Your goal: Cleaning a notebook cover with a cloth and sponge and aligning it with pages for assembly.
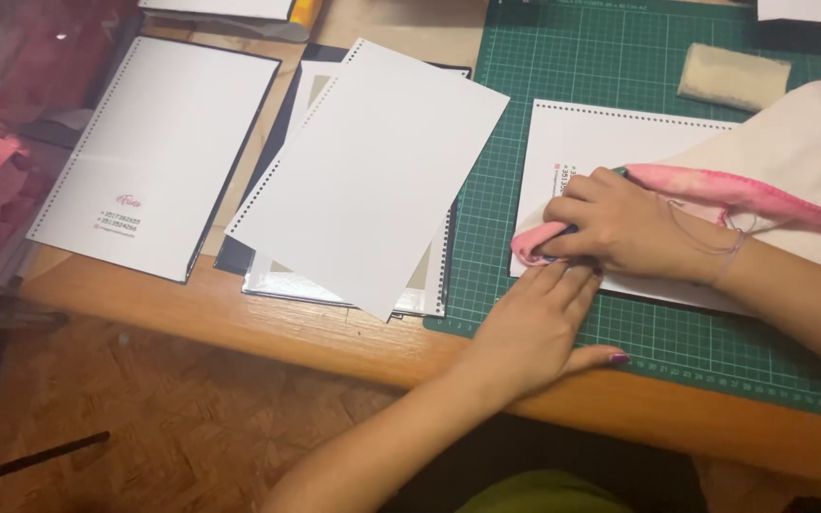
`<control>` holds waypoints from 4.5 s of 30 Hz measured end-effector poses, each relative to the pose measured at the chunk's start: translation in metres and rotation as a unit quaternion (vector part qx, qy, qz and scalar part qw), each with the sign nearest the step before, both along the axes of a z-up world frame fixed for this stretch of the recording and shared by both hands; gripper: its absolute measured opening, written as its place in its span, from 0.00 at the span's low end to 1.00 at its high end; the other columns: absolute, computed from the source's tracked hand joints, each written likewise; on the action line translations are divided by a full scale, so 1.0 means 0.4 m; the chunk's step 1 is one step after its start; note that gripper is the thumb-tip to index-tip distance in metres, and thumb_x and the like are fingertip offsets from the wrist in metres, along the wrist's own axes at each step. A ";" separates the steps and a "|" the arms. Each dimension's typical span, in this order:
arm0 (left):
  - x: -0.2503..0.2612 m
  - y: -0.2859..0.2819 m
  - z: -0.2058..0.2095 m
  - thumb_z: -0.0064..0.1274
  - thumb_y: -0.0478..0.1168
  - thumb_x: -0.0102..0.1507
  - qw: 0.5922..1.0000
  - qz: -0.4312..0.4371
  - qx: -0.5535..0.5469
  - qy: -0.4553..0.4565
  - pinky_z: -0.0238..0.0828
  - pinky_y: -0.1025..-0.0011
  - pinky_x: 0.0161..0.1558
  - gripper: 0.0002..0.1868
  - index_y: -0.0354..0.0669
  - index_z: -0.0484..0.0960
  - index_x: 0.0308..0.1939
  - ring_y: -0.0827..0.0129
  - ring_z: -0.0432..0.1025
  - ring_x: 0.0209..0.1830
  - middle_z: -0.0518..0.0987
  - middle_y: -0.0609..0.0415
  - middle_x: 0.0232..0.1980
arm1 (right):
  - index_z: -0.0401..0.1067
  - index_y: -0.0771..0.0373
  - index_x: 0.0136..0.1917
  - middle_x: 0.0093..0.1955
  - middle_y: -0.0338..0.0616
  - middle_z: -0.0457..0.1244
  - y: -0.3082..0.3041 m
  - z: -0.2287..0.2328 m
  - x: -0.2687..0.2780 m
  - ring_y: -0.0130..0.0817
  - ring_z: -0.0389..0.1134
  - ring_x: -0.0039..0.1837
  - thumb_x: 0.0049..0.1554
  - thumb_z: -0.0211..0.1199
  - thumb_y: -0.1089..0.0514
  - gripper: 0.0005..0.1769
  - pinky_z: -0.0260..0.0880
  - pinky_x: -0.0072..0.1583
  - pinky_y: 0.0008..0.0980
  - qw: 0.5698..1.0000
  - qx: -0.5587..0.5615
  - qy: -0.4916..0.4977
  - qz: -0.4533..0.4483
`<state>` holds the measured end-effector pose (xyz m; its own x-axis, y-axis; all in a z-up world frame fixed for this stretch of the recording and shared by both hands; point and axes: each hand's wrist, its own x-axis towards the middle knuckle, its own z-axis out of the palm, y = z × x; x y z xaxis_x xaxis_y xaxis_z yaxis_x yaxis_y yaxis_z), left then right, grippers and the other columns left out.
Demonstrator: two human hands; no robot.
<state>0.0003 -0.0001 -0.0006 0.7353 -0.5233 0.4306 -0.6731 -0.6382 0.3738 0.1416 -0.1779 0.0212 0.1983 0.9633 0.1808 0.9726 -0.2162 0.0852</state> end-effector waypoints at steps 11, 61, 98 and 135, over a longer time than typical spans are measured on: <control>0.001 0.005 0.002 0.30 0.70 0.63 0.994 -0.032 0.014 0.101 0.42 0.51 0.81 0.50 0.29 0.66 0.72 0.46 0.51 0.83 0.61 0.39 0.80 | 0.75 0.36 0.62 0.52 0.30 0.67 -0.007 0.010 0.144 0.36 0.60 0.53 0.61 0.56 0.58 0.20 0.59 0.55 0.40 0.976 -0.078 -0.017 -0.204; 0.008 -0.003 -0.040 0.38 0.65 0.65 0.999 -0.024 -0.023 0.040 0.49 0.49 0.80 0.45 0.27 0.70 0.70 0.43 0.57 0.81 0.66 0.37 0.77 | 0.77 0.43 0.61 0.54 0.38 0.64 0.003 0.001 0.061 0.45 0.59 0.55 0.53 0.56 0.64 0.26 0.56 0.53 0.45 0.969 -0.046 -0.026 -0.243; 0.321 0.143 0.034 0.30 0.54 0.75 0.964 0.060 0.240 0.103 0.25 0.31 0.76 0.27 0.65 0.59 0.80 0.50 0.43 0.84 0.54 0.65 0.84 | 0.73 0.45 0.47 0.50 0.35 0.60 -0.005 0.002 -0.129 0.39 0.60 0.51 0.66 0.49 0.41 0.15 0.59 0.54 0.42 0.995 -0.020 -0.020 -0.091; 0.341 0.152 0.041 0.33 0.53 0.73 0.965 0.000 0.256 0.064 0.30 0.32 0.74 0.29 0.60 0.56 0.80 0.43 0.44 0.82 0.54 0.57 0.83 | 0.75 0.35 0.64 0.59 0.36 0.68 -0.751 -0.019 -0.346 0.40 0.64 0.60 0.59 0.56 0.59 0.24 0.62 0.60 0.42 0.879 -0.076 0.014 -0.471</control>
